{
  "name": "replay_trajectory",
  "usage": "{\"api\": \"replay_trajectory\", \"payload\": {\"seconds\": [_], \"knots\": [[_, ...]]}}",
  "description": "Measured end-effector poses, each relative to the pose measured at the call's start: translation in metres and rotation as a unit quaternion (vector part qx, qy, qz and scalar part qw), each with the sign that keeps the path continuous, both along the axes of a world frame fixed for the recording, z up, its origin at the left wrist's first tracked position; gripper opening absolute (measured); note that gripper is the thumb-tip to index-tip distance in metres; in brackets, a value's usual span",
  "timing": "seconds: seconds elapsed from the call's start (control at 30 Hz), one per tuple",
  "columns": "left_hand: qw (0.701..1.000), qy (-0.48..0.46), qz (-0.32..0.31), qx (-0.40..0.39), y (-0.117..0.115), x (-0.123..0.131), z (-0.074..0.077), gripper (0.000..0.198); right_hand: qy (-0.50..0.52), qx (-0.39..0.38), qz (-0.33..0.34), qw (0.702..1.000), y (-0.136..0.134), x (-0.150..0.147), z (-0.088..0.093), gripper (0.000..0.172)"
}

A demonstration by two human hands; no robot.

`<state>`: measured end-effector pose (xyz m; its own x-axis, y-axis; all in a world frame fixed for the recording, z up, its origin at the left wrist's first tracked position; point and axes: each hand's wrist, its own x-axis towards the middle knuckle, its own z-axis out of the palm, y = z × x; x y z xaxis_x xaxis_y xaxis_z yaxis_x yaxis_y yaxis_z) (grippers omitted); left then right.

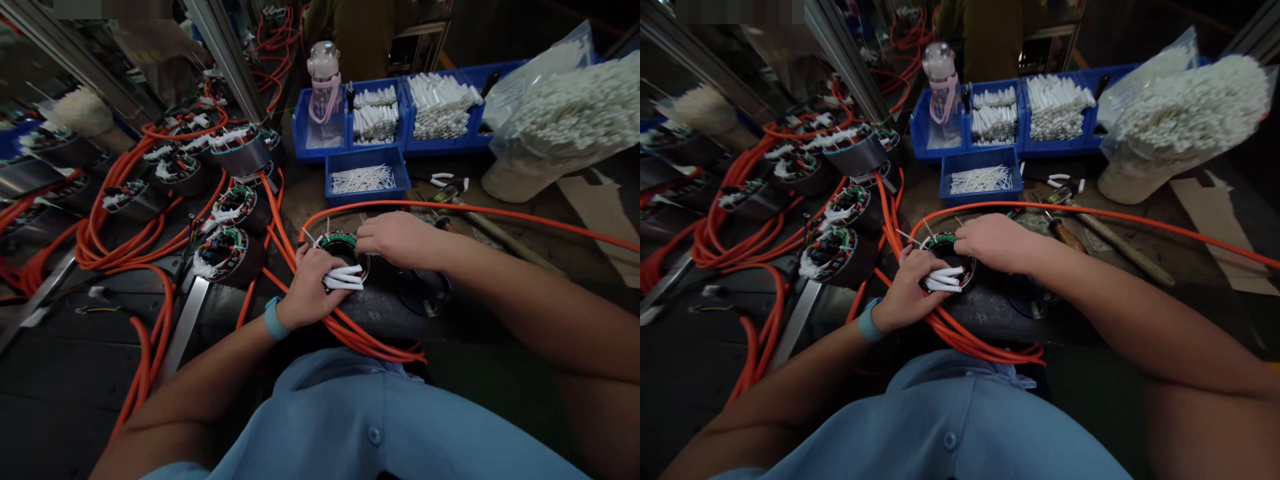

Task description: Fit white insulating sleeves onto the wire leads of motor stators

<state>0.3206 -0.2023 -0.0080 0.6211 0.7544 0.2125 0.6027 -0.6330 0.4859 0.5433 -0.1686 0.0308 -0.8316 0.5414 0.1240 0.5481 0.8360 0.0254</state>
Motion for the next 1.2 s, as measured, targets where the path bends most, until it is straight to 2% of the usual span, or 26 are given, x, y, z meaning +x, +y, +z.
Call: {"api": "replay_trajectory", "payload": {"seconds": [0.23, 0.4, 0.53, 0.7, 0.93, 1.2], "knots": [[1.0, -0.004, 0.0, -0.001, 0.001, 0.0, 0.0, 0.022, 0.009, -0.007, -0.032, 0.999, -0.009, 0.017, -0.012, 0.019], [1.0, 0.001, 0.006, -0.003, 0.0, 0.001, 0.001, 0.024, 0.059, -0.04, -0.055, 0.996, -0.021, 0.01, -0.017, 0.014], [1.0, 0.005, 0.008, -0.009, 0.0, 0.002, 0.002, 0.023, 0.151, -0.081, -0.048, 0.984, -0.028, 0.002, -0.027, 0.015], [1.0, -0.002, 0.004, -0.012, -0.001, 0.002, 0.004, 0.023, 0.312, -0.122, -0.051, 0.941, -0.038, 0.006, -0.047, 0.016], [1.0, -0.005, 0.004, -0.009, 0.0, 0.0, 0.004, 0.024, 0.358, -0.07, -0.072, 0.928, -0.041, 0.006, -0.062, 0.016], [0.999, -0.035, 0.01, -0.014, 0.001, 0.0, 0.003, 0.03, 0.292, -0.013, -0.071, 0.954, -0.039, 0.006, -0.066, 0.015]]}}
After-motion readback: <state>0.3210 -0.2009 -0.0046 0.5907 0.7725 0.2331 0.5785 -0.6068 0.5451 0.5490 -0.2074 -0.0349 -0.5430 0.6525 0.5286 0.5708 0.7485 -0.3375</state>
